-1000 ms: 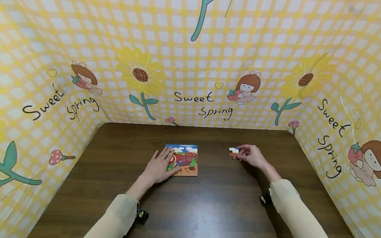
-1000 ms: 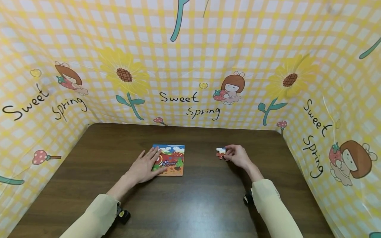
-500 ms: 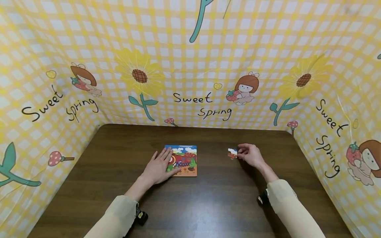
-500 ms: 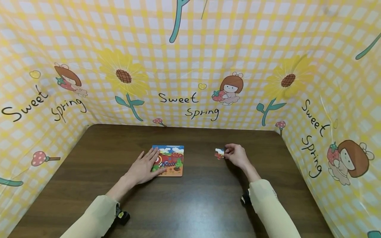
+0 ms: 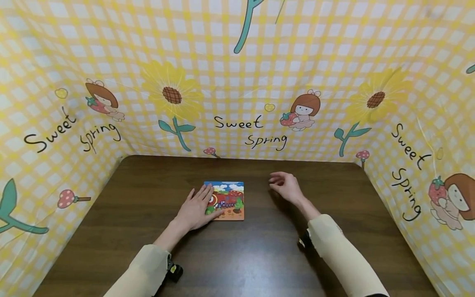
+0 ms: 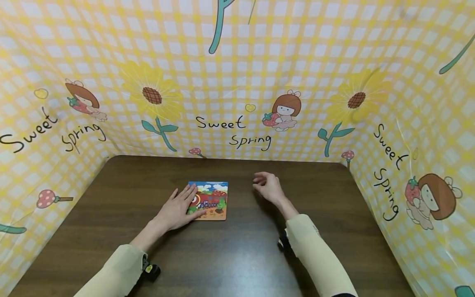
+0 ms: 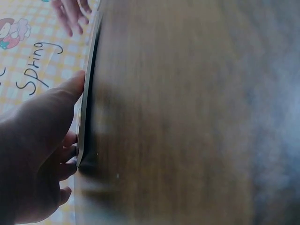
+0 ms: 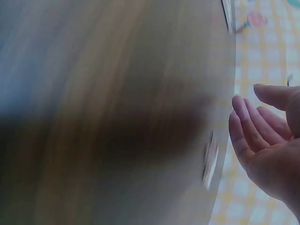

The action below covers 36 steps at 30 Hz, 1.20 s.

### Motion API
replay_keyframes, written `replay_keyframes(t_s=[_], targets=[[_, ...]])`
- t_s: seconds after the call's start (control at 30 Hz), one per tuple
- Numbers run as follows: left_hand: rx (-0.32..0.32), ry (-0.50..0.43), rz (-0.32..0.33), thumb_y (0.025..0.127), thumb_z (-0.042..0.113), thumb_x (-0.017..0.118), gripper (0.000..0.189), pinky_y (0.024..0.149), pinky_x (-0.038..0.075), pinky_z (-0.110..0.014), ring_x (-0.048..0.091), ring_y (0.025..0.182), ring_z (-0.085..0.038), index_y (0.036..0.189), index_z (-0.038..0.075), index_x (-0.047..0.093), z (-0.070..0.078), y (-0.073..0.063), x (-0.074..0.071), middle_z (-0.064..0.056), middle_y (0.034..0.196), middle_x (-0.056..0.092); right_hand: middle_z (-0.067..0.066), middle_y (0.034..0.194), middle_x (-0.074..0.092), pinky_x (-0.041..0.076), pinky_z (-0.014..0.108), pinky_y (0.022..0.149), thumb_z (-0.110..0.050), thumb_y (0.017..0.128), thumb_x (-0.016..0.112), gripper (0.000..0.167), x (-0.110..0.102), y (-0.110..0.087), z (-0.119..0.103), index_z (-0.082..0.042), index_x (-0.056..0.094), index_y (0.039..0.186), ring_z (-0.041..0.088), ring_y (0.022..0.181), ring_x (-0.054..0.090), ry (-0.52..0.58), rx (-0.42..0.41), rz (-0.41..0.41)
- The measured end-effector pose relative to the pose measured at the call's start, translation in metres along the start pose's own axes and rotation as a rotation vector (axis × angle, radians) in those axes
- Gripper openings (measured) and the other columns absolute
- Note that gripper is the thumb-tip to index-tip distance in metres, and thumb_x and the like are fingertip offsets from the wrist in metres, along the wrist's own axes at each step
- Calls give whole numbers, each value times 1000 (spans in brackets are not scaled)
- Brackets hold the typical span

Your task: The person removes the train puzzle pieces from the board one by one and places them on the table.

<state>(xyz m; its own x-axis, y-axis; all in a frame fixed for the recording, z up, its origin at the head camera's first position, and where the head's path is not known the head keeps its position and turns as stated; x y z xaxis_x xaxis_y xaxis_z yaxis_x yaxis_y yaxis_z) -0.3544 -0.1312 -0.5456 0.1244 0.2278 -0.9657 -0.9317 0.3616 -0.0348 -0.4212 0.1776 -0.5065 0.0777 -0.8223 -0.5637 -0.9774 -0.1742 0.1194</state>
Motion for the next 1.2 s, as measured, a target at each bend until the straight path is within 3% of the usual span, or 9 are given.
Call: replay_keyframes(t_s=[0.1, 0.27, 0.5, 0.77, 0.93, 1.2], targets=[[-5, 0, 0, 105, 72, 57, 101, 138, 17, -67, 25, 171, -38, 174, 4, 30, -1, -1, 0, -17, 183, 25, 24, 116, 82, 65, 36, 89, 3, 99, 77, 38, 22, 5, -16, 10, 71, 135, 37, 103, 80, -6, -43, -31], [-8, -4, 1, 104, 73, 58, 100, 138, 17, -67, 25, 171, -37, 174, 6, 31, -1, -1, 0, -16, 183, 26, 21, 120, 82, 64, 49, 98, -1, 100, 77, 37, 56, 12, -35, 7, 72, 136, 37, 110, 78, 27, -58, -88], [-5, -7, -3, 104, 73, 58, 99, 138, 17, -67, 26, 171, -37, 173, 7, 33, 0, 1, 2, -16, 182, 27, 19, 117, 83, 65, 42, 91, -1, 102, 75, 30, 87, 16, -48, 5, 75, 131, 33, 107, 78, 45, -71, -138], [-9, 5, 10, 104, 72, 58, 98, 138, 18, -67, 27, 171, -37, 173, 7, 34, -1, 0, -1, -16, 182, 30, 17, 115, 83, 66, 41, 93, -4, 103, 75, 22, 111, 21, -55, 2, 79, 124, 30, 106, 79, 11, -85, -186], [-11, 1, 9, 104, 72, 59, 97, 138, 18, -67, 28, 171, -37, 172, 6, 36, -1, -1, -2, -17, 181, 30, 16, 110, 82, 63, 34, 87, -5, 100, 79, 24, 118, 23, -55, 2, 79, 123, 22, 98, 75, 19, -41, -217], [-19, 0, 6, 104, 73, 59, 99, 138, 18, -67, 28, 170, -37, 172, 6, 36, -2, -1, -2, -17, 182, 30, 20, 113, 81, 59, 27, 81, -5, 97, 82, 32, 122, 26, -51, 5, 78, 127, 20, 94, 73, 126, 63, -222]])
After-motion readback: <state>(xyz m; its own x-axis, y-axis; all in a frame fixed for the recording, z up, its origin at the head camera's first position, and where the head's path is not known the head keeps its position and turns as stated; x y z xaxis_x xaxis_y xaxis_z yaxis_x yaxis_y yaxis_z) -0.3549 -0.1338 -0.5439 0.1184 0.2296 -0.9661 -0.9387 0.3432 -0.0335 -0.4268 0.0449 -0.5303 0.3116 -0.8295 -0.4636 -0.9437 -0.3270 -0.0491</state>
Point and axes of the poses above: each hand's wrist, its own y-axis towards the middle knuckle, its own x-axis out of the palm, z = x × y, the point moved 9 cm from there along y, towards the middle knuckle
